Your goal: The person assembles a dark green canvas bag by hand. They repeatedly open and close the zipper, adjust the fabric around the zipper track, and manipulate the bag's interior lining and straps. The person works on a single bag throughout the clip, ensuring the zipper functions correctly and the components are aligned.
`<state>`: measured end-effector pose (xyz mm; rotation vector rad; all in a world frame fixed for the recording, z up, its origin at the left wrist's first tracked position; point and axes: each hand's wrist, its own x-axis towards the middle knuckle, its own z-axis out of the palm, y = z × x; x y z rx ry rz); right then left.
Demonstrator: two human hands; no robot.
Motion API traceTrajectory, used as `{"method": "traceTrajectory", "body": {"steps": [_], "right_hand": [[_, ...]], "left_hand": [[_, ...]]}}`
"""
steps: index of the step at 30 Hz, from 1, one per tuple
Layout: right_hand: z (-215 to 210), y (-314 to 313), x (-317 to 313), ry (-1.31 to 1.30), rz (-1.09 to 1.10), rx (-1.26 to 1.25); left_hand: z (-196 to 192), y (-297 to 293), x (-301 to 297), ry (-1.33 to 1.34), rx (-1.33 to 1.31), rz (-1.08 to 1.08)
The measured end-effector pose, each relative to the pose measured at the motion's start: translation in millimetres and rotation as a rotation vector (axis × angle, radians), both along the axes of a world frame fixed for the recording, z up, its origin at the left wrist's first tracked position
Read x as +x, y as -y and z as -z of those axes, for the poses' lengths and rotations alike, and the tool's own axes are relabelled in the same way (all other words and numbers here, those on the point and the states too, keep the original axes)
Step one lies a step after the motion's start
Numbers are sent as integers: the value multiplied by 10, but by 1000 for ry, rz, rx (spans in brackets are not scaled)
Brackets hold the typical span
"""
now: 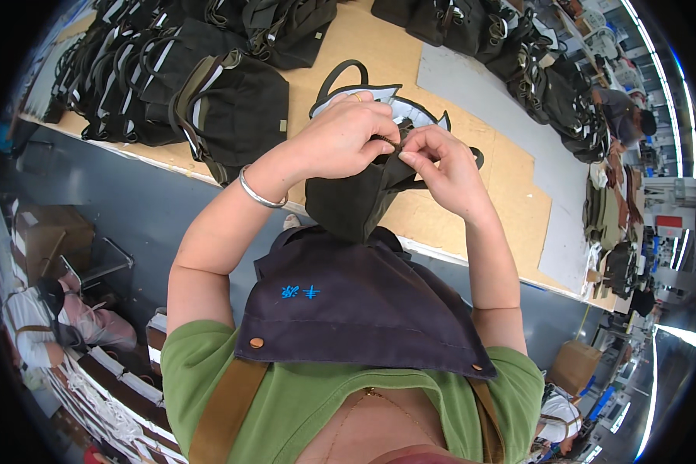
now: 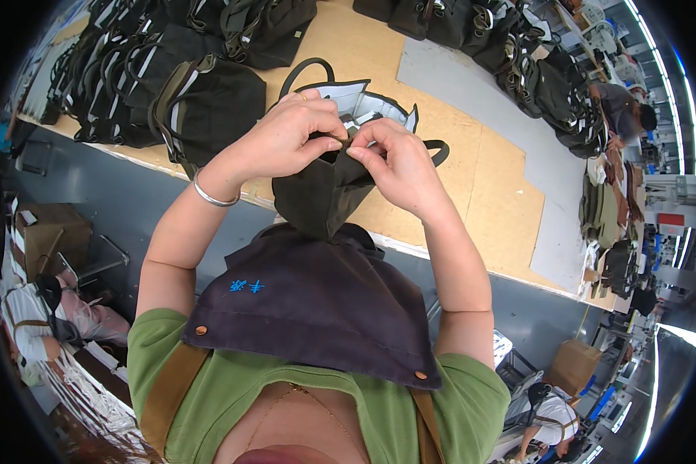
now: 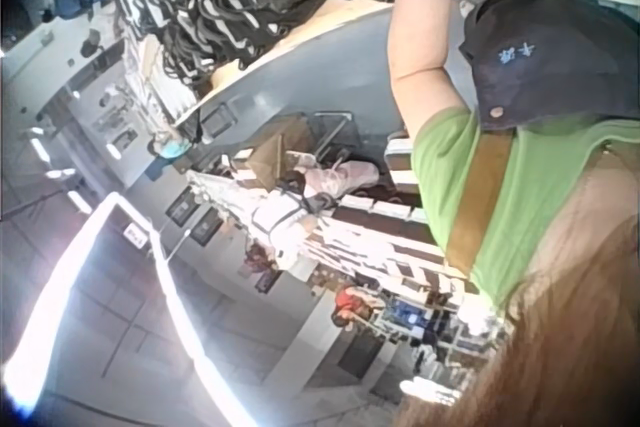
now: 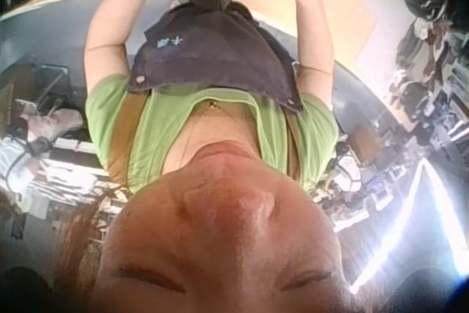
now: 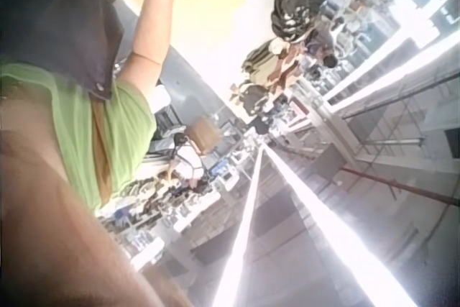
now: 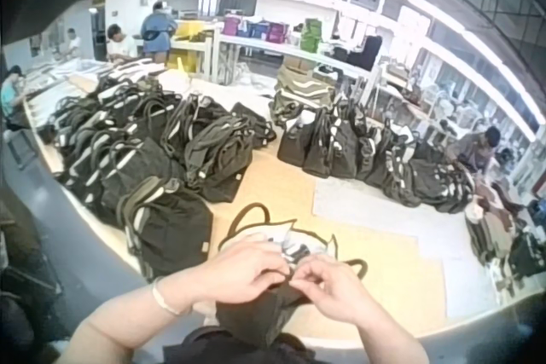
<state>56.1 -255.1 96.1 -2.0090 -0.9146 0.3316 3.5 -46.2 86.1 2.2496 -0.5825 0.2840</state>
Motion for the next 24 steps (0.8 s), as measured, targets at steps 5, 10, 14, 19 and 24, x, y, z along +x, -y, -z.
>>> {"method": "traceTrajectory", "body": {"steps": [5, 10, 14, 19, 24], "right_hand": [[-30, -28, -31, 19, 7, -23], [-25, -54, -56, 72, 10, -16], [-19, -61, -50, 77, 7, -17], [-35, -85, -49, 84, 11, -45], [-50, -101, -63, 85, 29, -58]], "left_hand": [[-24, -18, -26, -8, 25, 5], [-20, -45, -41, -6, 43, 2], [-66, -59, -70, -74, 72, -13], [-47, -63, -46, -127, 81, -11], [-18, -65, -24, -78, 37, 17]]}}
